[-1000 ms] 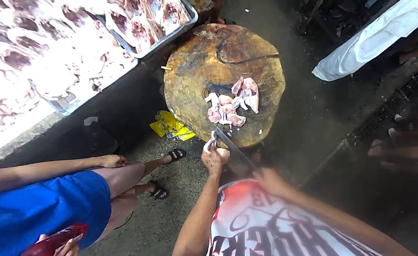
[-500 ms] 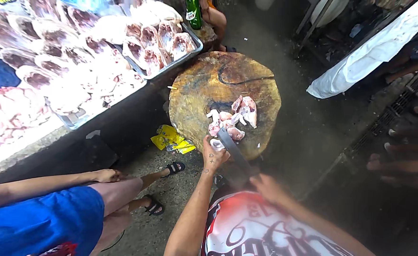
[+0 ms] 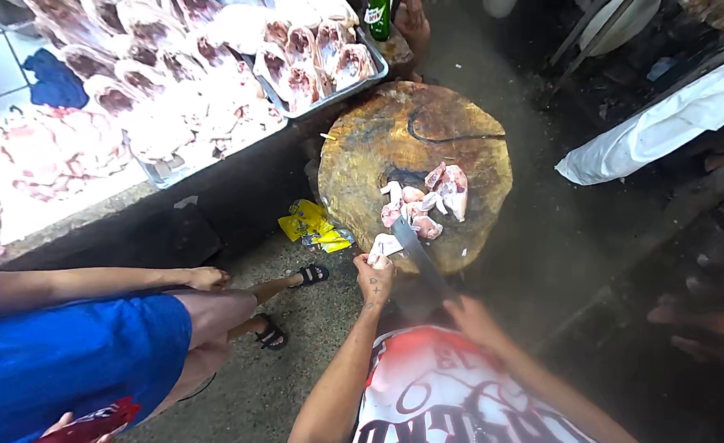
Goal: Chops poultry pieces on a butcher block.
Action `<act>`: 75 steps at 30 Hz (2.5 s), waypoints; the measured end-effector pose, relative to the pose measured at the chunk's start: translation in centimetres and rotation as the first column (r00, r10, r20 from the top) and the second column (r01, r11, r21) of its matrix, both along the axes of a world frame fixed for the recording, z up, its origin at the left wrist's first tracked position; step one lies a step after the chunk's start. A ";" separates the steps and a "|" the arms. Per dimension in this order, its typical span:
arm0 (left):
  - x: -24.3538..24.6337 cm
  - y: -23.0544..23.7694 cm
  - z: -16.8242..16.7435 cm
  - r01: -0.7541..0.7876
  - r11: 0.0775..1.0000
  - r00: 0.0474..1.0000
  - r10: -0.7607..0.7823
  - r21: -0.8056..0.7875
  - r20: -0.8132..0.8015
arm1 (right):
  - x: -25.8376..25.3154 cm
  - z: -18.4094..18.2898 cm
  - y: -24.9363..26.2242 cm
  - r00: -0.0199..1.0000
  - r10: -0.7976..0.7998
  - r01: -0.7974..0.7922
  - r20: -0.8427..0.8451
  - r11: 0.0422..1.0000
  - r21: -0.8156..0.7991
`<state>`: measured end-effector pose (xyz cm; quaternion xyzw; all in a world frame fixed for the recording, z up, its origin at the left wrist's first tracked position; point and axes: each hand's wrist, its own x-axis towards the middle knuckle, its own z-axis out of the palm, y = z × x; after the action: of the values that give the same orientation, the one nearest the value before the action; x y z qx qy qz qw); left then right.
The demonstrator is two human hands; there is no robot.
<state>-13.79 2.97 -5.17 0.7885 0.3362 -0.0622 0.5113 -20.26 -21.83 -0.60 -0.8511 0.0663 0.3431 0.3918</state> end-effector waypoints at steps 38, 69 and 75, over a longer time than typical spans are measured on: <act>1.0 5.0 1.8 0.243 0.959 0.969 -0.233 -0.146 0.081 | 2.5 1.5 3.6 0.977 0.049 -0.040 0.209 0.998 -0.046; 1.1 3.5 -1.2 0.059 0.989 0.996 -0.049 -0.136 0.076 | 2.7 1.4 5.8 0.958 0.270 -0.240 0.095 0.939 -0.247; 1.5 3.4 -0.5 0.091 0.996 0.995 -0.090 -0.018 0.032 | 4.1 0.8 5.3 0.977 0.214 -0.210 0.009 0.964 -0.162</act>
<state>-12.27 6.36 -5.68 0.7987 0.2916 -0.0765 0.5208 -16.19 -16.55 0.20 -0.8865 -0.0029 0.3654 0.2839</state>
